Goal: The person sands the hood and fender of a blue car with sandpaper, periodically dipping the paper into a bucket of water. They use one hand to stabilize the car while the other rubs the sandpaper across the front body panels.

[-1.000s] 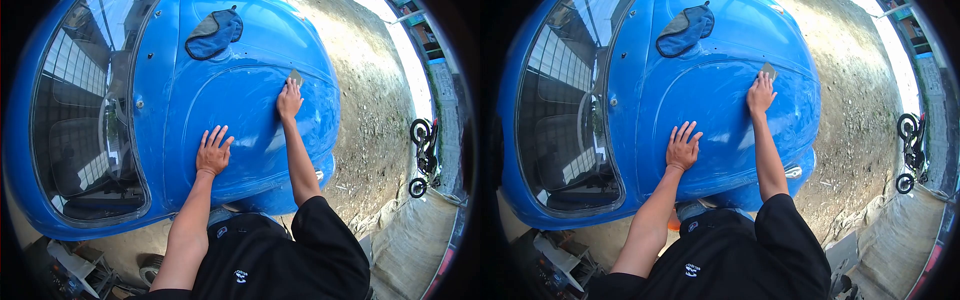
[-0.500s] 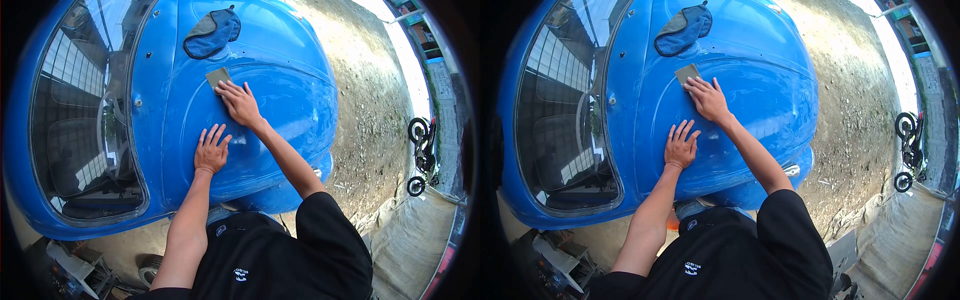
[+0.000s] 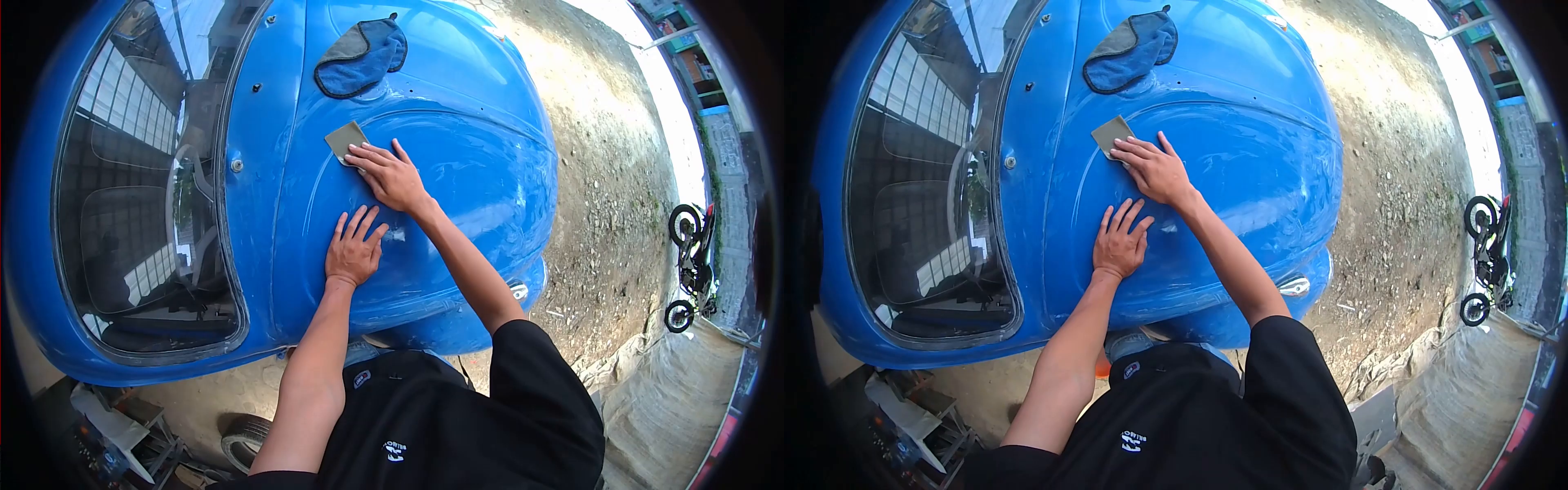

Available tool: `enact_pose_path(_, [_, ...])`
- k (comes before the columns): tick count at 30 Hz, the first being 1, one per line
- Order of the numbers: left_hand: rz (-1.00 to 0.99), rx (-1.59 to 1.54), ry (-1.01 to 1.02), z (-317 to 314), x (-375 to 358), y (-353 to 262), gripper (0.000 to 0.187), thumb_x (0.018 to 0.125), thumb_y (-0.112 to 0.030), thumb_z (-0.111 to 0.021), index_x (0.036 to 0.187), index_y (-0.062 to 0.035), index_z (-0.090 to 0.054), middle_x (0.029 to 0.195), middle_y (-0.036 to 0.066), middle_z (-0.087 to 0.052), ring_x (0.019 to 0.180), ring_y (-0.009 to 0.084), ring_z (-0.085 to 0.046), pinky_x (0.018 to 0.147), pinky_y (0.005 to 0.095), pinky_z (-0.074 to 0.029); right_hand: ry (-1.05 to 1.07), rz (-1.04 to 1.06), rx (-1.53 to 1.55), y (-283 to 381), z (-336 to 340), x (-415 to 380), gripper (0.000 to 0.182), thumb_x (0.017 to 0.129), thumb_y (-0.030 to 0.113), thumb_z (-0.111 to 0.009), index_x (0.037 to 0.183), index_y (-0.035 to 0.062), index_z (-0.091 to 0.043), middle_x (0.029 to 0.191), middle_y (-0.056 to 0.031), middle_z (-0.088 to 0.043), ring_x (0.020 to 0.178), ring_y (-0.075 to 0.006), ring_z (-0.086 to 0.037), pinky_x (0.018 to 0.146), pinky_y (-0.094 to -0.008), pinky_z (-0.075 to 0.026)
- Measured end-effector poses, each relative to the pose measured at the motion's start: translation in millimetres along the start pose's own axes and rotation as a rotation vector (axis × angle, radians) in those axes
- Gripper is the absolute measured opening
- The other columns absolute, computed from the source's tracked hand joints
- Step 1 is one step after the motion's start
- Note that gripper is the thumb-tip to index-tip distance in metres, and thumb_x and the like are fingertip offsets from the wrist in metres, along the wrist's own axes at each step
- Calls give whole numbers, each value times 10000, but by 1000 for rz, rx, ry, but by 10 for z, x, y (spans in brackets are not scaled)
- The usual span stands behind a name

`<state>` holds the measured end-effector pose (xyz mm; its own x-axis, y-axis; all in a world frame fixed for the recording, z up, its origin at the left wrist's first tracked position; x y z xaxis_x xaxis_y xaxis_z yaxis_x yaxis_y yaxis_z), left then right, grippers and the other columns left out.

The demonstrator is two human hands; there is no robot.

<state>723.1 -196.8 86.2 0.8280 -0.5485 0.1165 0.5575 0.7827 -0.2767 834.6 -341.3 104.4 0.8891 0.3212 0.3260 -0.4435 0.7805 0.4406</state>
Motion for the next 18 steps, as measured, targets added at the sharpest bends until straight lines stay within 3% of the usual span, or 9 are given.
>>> enact_pose_path(1, [1, -10, -12, -7, 4, 2, 329, 970, -273, -541, 1282, -302, -642, 1592, -16, -429, 1493, 205, -351, 1264, 483, -238, -5, -5, -113, -120, 77, 31, 381, 1026, 248, -558, 1403, 234, -617, 1492, 23, -568, 1414, -207, -487, 1224, -595, -229])
enact_pose_path(3, [3, -25, -23, 25, -2, -9, 318, 967, -259, -542, 1267, -289, -642, 1572, -6, -454, 1478, 209, -374, 1261, 482, -243, -332, -469, -110, -614, 135, 77, 361, 1029, 242, -539, 1373, 216, -645, 1462, 6, -596, 1382, -221, -518, 1206, -609, -238])
enact_pose_path(5, [12, -34, -26, 26, -12, -12, 315, 967, -257, -543, 1263, -284, -649, 1571, -5, -454, 1477, 210, -375, 1259, 483, -248, -404, -672, -80, -754, 167, 138, 357, 1024, 236, -537, 1356, 196, -660, 1454, -13, -601, 1364, -233, -530, 1204, -598, -252])
enact_pose_path(9, [-1, -34, -32, 4, -12, -3, 316, 966, -256, -544, 1261, -284, -655, 1570, -3, -457, 1477, 213, -375, 1256, 487, -252, -143, -90, 82, -10, -67, 114, 345, 993, 244, -591, 1323, 193, -677, 1419, -20, -625, 1361, -231, -532, 1201, -574, -278])
enact_pose_path(11, [-5, -32, -37, 5, 10, -9, 318, 966, -260, -544, 1263, -285, -656, 1569, -2, -459, 1477, 215, -375, 1256, 488, -250, -70, -22, -28, 77, 50, 77, 341, 982, 244, -613, 1315, 225, -682, 1402, -8, -635, 1345, -216, -544, 1197, -559, -290])
enact_pose_path(13, [-5, -29, -27, 27, 4, -4, 320, 967, -265, -544, 1266, -289, -655, 1567, -1, -462, 1478, 217, -375, 1257, 489, -247, -182, -82, -132, -251, 137, 104, 325, 977, 253, -622, 1293, 240, -695, 1390, 7, -642, 1324, -194, -557, 1196, -550, -294])
enact_pose_path(15, [5, -35, -22, 31, -4, -8, 320, 967, -269, -542, 1266, -291, -654, 1568, -1, -461, 1478, 217, -375, 1258, 490, -245, -442, -467, -144, -647, 201, 96, 307, 990, 268, -601, 1272, 229, -715, 1356, -1, -663, 1291, -224, -577, 1175, -547, -316])
enact_pose_path(17, [9, -43, -19, 20, -14, 3, 321, 966, -271, -542, 1267, -293, -653, 1570, -1, -459, 1480, 217, -374, 1259, 490, -242, -435, -637, -212, -785, 239, 50, 316, 995, 267, -593, 1285, 224, -713, 1352, -18, -664, 1284, -250, -580, 1160, -549, -337])
enact_pose_path(18, [8, -46, -18, 11, -14, 9, 322, 965, -272, -543, 1267, -295, -652, 1572, -2, -457, 1481, 216, -372, 1259, 490, -241, -402, -574, -142, -704, 195, 7, 320, 991, 257, -598, 1287, 218, -712, 1363, -25, -658, 1287, -253, -578, 1156, -543, -346])
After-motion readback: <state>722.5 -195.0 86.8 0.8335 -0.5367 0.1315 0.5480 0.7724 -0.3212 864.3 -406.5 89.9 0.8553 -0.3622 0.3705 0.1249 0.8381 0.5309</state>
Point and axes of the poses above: each hand's wrist, its own x-axis towards the middle knuckle, its own z-axis out of the back of the hand, y = z × x, the point moved 4 cm from there along x, towards the middle knuckle
